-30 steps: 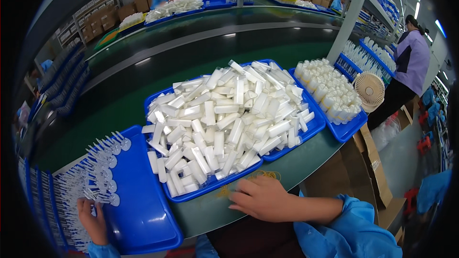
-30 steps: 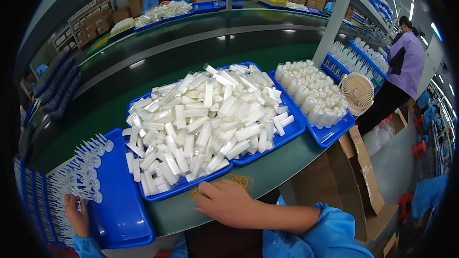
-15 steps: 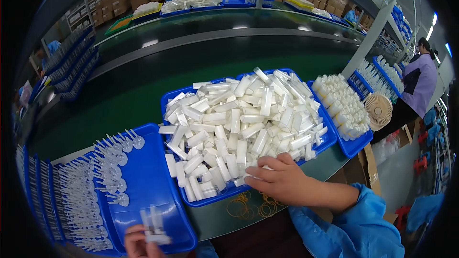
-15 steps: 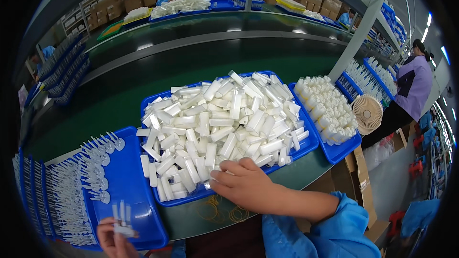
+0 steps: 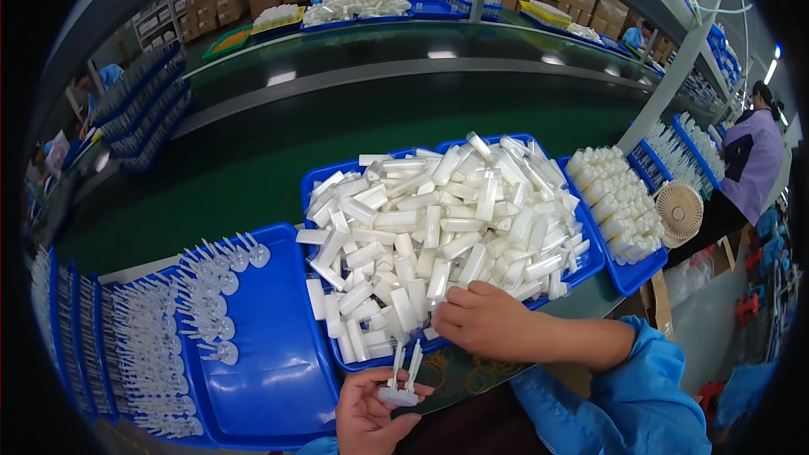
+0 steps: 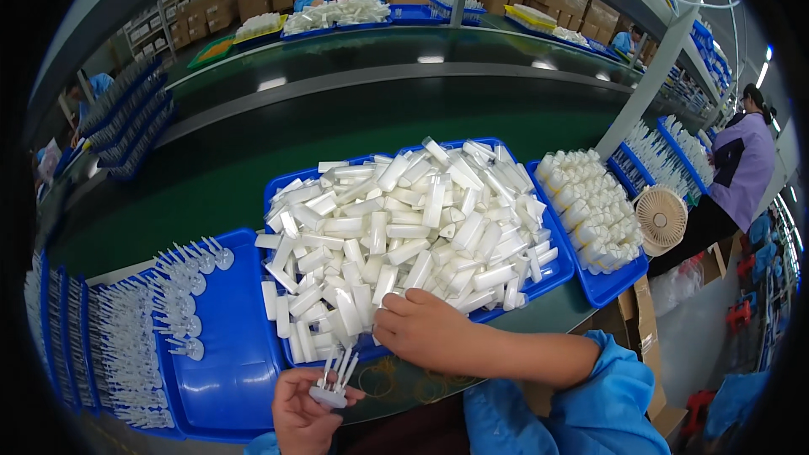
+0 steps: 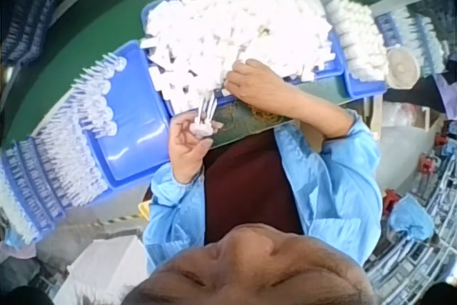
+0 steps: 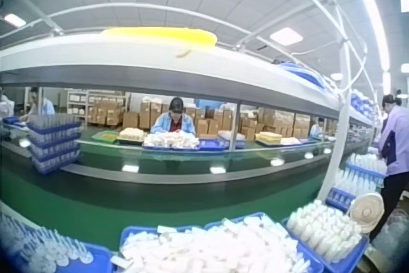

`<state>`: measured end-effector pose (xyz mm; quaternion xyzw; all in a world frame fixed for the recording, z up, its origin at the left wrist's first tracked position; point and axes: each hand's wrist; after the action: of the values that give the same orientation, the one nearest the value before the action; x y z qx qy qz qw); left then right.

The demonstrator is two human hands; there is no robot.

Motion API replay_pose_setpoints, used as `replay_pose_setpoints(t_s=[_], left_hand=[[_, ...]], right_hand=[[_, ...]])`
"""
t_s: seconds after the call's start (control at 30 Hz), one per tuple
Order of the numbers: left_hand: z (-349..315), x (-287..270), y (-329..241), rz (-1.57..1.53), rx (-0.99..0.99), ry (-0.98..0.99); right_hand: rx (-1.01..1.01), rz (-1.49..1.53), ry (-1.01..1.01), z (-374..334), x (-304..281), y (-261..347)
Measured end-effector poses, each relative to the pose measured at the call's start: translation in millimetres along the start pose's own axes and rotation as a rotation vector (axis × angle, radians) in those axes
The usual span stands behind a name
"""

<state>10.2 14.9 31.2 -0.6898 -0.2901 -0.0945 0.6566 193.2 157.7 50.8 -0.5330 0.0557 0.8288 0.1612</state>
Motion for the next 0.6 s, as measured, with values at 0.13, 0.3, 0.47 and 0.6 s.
replay_pose_setpoints(t_s=[0.13, 0.3, 0.47, 0.6], left_hand=[[1, 4, 3, 0.147, 0.0, -0.099], [3, 1, 8, 0.162, 0.082, -0.042], [2, 9, 9, 0.265, 0.174, -0.035], [15, 14, 1, 0.55, 0.453, 0.174]], right_hand=[[0.042, 0.029, 0.04, 9, 4, -2], [0.191, 0.176, -0.067, 7, -4, -8], [0.91, 0.776, -0.38, -14, -22, 7], [1.192, 1.358, -0.567, -20, -28, 25]])
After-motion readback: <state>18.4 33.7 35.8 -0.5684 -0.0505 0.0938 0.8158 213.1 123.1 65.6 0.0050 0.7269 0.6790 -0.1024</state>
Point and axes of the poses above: each hand's wrist, its own z-axis towards the middle knuckle, its own x-axis out of the palm, y = z × x, and after that the axes turned 15 degrees about -y, right-handed
